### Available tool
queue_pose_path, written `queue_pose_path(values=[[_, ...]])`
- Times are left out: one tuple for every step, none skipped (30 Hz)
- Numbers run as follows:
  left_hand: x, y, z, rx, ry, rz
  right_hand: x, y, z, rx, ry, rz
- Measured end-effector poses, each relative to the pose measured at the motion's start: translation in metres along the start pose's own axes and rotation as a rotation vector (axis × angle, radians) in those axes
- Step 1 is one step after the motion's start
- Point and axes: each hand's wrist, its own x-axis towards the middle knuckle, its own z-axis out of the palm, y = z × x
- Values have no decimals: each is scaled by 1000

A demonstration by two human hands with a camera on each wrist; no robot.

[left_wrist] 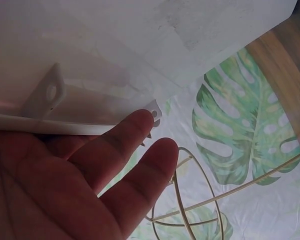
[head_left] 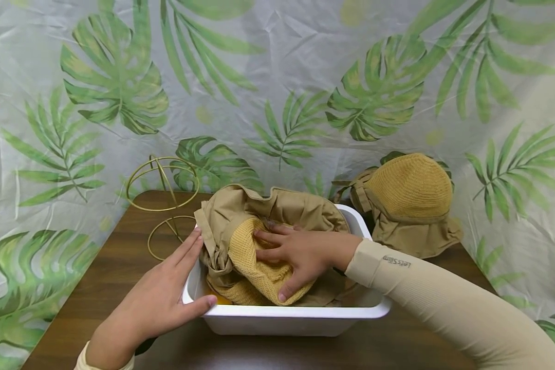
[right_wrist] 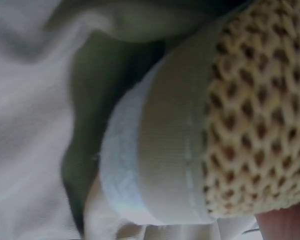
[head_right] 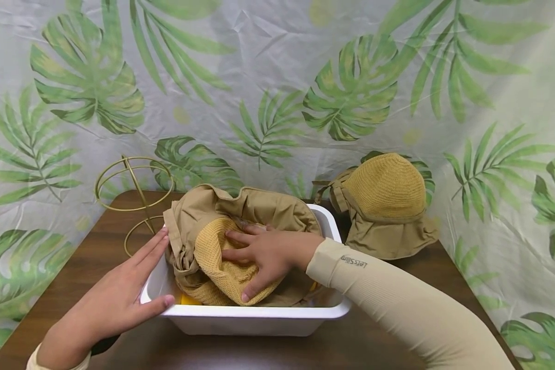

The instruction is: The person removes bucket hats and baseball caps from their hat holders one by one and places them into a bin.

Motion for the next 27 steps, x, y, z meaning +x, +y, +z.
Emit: queue_pose_path(values=[[0,0,0,-1,0,1,1,0,1,-2,-8,4],[0,-1,0,-1,0,1,2,-1,1,-1,-15,8],[0,-1,0,-2,0,1,3,-1,2,-4,-22,13],[0,-1,0,-2,0,1,4,-1,2,-10,-28,19],[0,-1,0,-3,1,1,5,-1,2,-15,-31,23],[0,-2,0,-3,1,0,6,-2,2,-18,-36,26],[0,-2,-1,-3,1,-1,6,-2,2,-20,-40,29],[-1,-2,0,-3,1,-2,7,-2,2,-18,-45,32],[-1,-2,0,-5,1,-4,7,-2,1,-20,-47,34],[-1,-2,0,-5,0,-4,6,-2,1,-18,-47,35],[-1,-2,0,-6,0,-5,5,-3,-1,-14,-46,32],[-1,-2,0,-7,-1,-5,4,-3,-2,-12,-43,31],[-2,-2,1,-7,-1,-5,2,-4,-4,-8,-37,30],[-2,-2,1,-7,-2,-5,-1,-4,-5,-6,-27,28],[-2,-1,2,-6,0,-4,-4,-5,-7,-6,-17,26],[-2,-1,2,-3,1,-4,-7,-5,-10,-7,-4,23],[-2,-1,2,-1,2,-3,-10,-6,-12,-8,12,20],[-2,-1,2,0,4,-3,-14,-7,-15,-14,29,20],[-2,-1,2,1,7,-3,-18,-7,-18,-19,47,19],[-2,0,2,2,9,-2,-21,-8,-21,-29,66,19],[-2,0,2,3,10,-3,-25,-8,-24,-43,86,21],[-2,0,2,4,10,-3,-28,-8,-28,-51,107,24],[-2,0,2,4,11,-3,-32,-8,-32,-60,131,24],[-2,0,2,5,10,-2,-36,-8,-36,-70,154,22],[-2,0,2,6,11,-2,-39,-9,-41,-80,181,16],[-2,0,1,7,10,-2,-42,-8,-45,-95,211,2],[-2,-1,1,7,11,-2,-44,-7,-50,-114,244,-18]])
